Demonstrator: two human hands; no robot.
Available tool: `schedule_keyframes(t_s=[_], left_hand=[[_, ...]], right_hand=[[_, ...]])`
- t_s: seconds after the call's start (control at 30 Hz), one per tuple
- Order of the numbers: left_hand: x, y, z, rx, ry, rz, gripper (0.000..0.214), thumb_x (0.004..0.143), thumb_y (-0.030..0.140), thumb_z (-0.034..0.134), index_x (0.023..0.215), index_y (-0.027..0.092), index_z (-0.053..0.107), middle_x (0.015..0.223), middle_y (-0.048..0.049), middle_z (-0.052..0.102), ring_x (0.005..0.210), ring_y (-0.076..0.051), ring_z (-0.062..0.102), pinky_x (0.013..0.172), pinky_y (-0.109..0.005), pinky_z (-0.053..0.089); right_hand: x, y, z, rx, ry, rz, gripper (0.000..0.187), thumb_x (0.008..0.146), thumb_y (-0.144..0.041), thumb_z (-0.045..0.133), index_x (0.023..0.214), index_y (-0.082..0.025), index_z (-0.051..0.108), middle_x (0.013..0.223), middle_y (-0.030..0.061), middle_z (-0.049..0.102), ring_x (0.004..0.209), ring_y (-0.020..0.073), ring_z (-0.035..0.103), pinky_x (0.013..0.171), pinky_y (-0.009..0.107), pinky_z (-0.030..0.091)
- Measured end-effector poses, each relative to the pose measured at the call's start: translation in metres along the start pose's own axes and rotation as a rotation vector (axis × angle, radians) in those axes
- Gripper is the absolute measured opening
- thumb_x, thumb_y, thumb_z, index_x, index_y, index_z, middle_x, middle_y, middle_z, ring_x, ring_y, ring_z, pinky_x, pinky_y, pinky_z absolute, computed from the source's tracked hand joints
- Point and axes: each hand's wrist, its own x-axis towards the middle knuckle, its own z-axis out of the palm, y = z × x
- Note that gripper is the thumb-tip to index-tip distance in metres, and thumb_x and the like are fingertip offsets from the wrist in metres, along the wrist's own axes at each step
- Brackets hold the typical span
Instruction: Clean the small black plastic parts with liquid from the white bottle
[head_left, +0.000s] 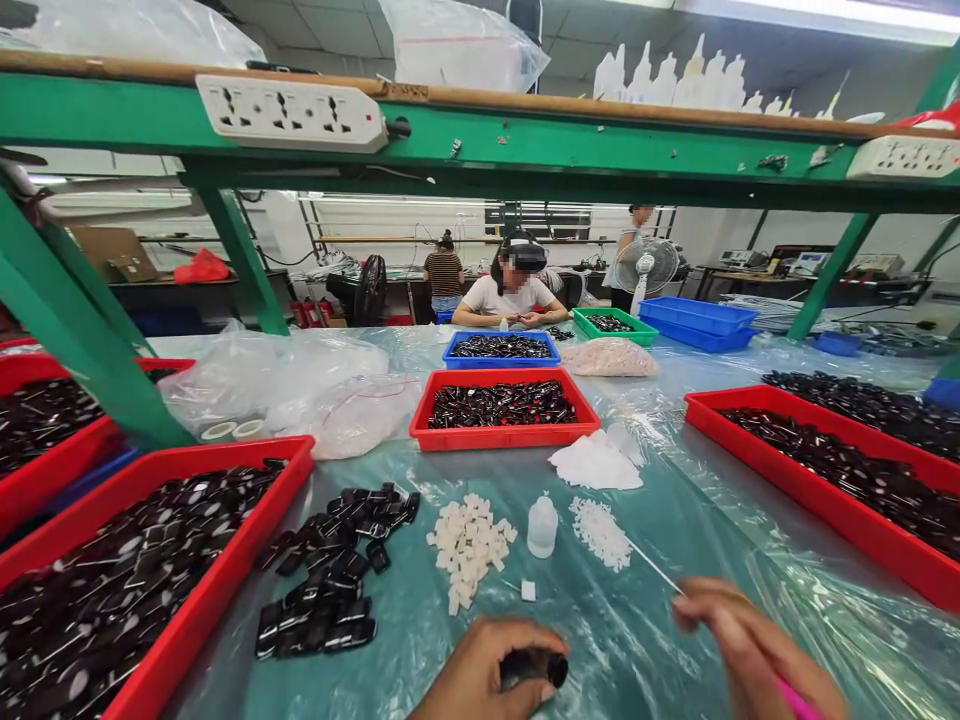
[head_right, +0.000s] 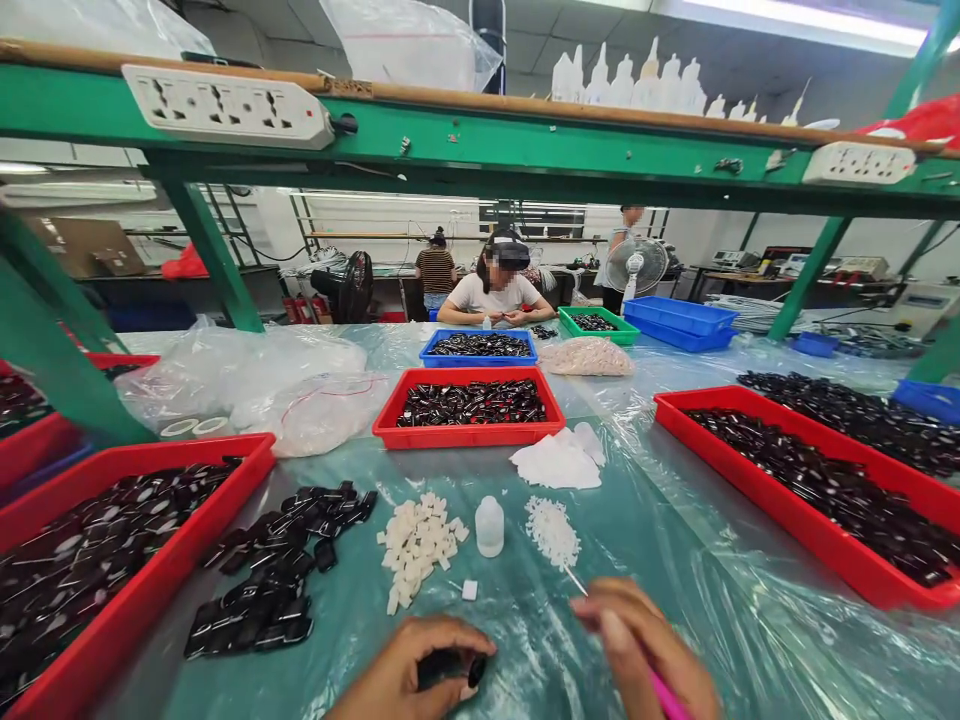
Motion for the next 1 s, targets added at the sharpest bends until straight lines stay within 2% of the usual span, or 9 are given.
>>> schedule_keyframes(t_s=[0.03, 0.1, 0.17, 0.23, 0.33, 0.43, 0.57, 0.73, 1.0], left_hand=[[0.0, -0.001, 0.0, -0.009, 0.008, 0.005, 0.032, 0.07, 0.011, 0.061, 0.099, 0.021, 0.07, 0.101, -0.0045, 0.071, 0.095, -0.021, 0.062, 0.085, -0.029, 0.043], [0.001, -0.002, 0.001, -0.03, 0.032, 0.006, 0.031, 0.07, 0.01, 0.061, 0.097, 0.019, 0.071, 0.096, -0.0049, 0.072, 0.091, -0.02, 0.062, 0.081, -0.027, 0.044], [0.002, -0.003, 0.002, -0.048, 0.049, 0.006, 0.03, 0.068, 0.009, 0.061, 0.095, 0.017, 0.071, 0.092, -0.0052, 0.072, 0.087, -0.019, 0.062, 0.077, -0.025, 0.045], [0.004, -0.006, 0.003, -0.068, 0.045, 0.018, 0.031, 0.066, 0.007, 0.061, 0.094, 0.016, 0.071, 0.089, -0.0057, 0.072, 0.083, -0.019, 0.063, 0.073, -0.024, 0.045], [0.007, -0.009, 0.003, -0.106, 0.017, 0.05, 0.031, 0.065, 0.008, 0.062, 0.094, 0.014, 0.072, 0.086, -0.0076, 0.073, 0.079, -0.02, 0.064, 0.071, -0.024, 0.045], [0.009, -0.01, 0.001, -0.155, -0.01, 0.067, 0.029, 0.067, 0.015, 0.064, 0.095, 0.013, 0.072, 0.086, -0.0098, 0.073, 0.08, -0.021, 0.065, 0.07, -0.024, 0.046], [0.009, -0.008, 0.001, -0.212, -0.001, 0.072, 0.028, 0.068, 0.018, 0.064, 0.095, 0.014, 0.072, 0.084, -0.009, 0.073, 0.078, -0.02, 0.065, 0.068, -0.022, 0.045], [0.008, -0.005, 0.002, -0.229, -0.025, 0.105, 0.022, 0.069, 0.016, 0.062, 0.088, 0.013, 0.073, 0.076, -0.0058, 0.071, 0.068, -0.016, 0.061, 0.054, -0.017, 0.037], [0.009, 0.003, 0.003, -0.255, 0.015, 0.059, 0.016, 0.065, 0.013, 0.061, 0.078, 0.012, 0.071, 0.064, -0.001, 0.062, 0.064, -0.014, 0.056, 0.056, -0.018, 0.037]], right_hand=[[0.015, -0.015, 0.018, 0.036, -0.068, 0.004, 0.013, 0.083, -0.031, 0.059, 0.085, -0.026, 0.071, 0.081, 0.0026, 0.068, 0.075, 0.0169, 0.066, 0.063, 0.021, 0.053], [0.04, -0.033, 0.047, 0.126, -0.153, 0.038, 0.014, 0.08, -0.029, 0.064, 0.092, -0.027, 0.07, 0.087, 0.0023, 0.068, 0.077, 0.0151, 0.066, 0.065, 0.018, 0.052], [0.055, -0.036, 0.066, 0.203, -0.188, 0.086, 0.014, 0.08, -0.031, 0.064, 0.091, -0.025, 0.07, 0.089, 0.0036, 0.069, 0.079, 0.0151, 0.066, 0.068, 0.019, 0.052], [0.057, -0.028, 0.076, 0.284, -0.183, 0.103, 0.016, 0.083, -0.034, 0.06, 0.081, -0.022, 0.07, 0.075, 0.0027, 0.068, 0.067, 0.0131, 0.065, 0.061, 0.018, 0.051], [0.044, -0.012, 0.08, 0.349, -0.143, 0.087, 0.032, 0.09, -0.037, 0.048, 0.067, -0.019, 0.061, 0.053, -0.0024, 0.054, 0.046, 0.0087, 0.052, 0.044, 0.017, 0.044], [0.027, -0.004, 0.076, 0.347, -0.184, 0.031, 0.038, 0.092, -0.035, 0.042, 0.059, -0.019, 0.052, 0.049, -0.0035, 0.047, 0.04, 0.0081, 0.045, 0.038, 0.018, 0.037], [0.018, -0.006, 0.073, 0.283, -0.308, -0.147, 0.038, 0.091, -0.034, 0.045, 0.057, -0.019, 0.052, 0.045, -0.0036, 0.047, 0.039, 0.0083, 0.045, 0.04, 0.018, 0.035], [0.024, -0.01, 0.077, 0.164, -0.389, -0.37, 0.03, 0.091, -0.027, 0.044, 0.063, -0.02, 0.049, 0.046, -0.0034, 0.051, 0.04, 0.0085, 0.047, 0.041, 0.019, 0.035], [0.022, -0.009, 0.079, 0.034, -0.431, -0.496, 0.026, 0.088, -0.017, 0.044, 0.062, -0.021, 0.044, 0.045, -0.0042, 0.047, 0.039, 0.0086, 0.045, 0.041, 0.02, 0.034]])
